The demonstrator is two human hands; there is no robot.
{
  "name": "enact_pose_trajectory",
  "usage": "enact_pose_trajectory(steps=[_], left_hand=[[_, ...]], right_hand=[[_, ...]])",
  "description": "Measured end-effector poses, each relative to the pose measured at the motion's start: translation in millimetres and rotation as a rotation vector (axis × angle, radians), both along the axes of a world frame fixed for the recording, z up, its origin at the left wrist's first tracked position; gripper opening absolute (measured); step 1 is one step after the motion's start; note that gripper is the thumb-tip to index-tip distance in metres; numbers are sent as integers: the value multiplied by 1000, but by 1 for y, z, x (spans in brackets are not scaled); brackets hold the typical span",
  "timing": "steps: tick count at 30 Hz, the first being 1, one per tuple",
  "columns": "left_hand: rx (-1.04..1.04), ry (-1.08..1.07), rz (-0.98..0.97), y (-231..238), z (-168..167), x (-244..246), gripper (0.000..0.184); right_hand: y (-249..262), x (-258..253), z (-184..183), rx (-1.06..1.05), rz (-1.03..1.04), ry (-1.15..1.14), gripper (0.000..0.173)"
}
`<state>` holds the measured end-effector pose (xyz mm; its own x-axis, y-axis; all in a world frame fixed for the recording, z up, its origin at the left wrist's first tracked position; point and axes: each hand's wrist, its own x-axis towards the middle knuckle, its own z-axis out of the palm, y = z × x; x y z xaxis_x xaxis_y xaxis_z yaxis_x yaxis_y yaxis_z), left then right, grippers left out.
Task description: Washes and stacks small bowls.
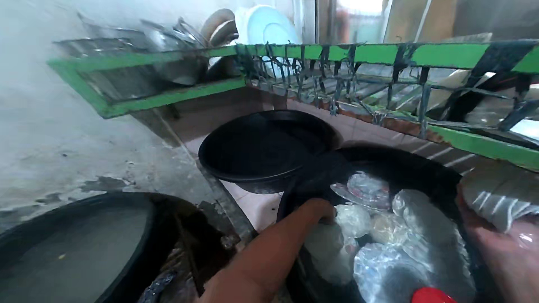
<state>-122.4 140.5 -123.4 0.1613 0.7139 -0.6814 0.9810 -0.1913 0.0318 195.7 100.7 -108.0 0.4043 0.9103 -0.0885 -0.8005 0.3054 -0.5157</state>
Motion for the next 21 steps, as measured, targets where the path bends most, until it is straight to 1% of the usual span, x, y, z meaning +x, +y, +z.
enact_pose_trajectory(steps=[2,4,5,7,8,9,11,12,13,14,16,17,19,20,21], left_hand=[[-34,-12,63,-6,-8,-2,37],[-21,-33,80,-5,-24,-6,37],[-8,-50,85,-7,-26,-5,37],[-22,-55,96,-10,-15,0,42],[-37,-56,93,-7,-13,1,47],[-60,-65,101,-2,-12,2,57],[-86,-156,185,2,-7,4,75],[-73,-203,223,3,-7,5,79],[-49,-237,239,6,-10,6,79],[-23,-261,229,11,-15,7,76],[42,-346,197,20,-29,10,61],[69,-433,226,23,-35,12,57],[85,-617,362,30,-48,19,54],[87,-660,397,35,-54,24,51],[92,-673,391,41,-59,29,47]], right_hand=[[1,0,-1,-8,-4,-7,38],[8,3,-5,-30,-32,37,38],[10,7,-7,-36,-47,52,37],[12,11,-8,-42,-67,62,36],[13,13,-9,-27,-67,62,36],[13,13,-9,-15,-74,54,37],[12,15,-8,-6,-93,35,37],[11,16,-8,-6,-97,27,36],[11,17,-7,-8,-97,25,35],[11,18,-8,-4,-91,34,35],[12,20,-8,3,-69,42,35],[12,21,-9,3,-63,49,36],[14,22,-9,-19,-83,65,36],[14,21,-9,-28,-95,68,36],[14,21,-9,-36,-100,67,36]])
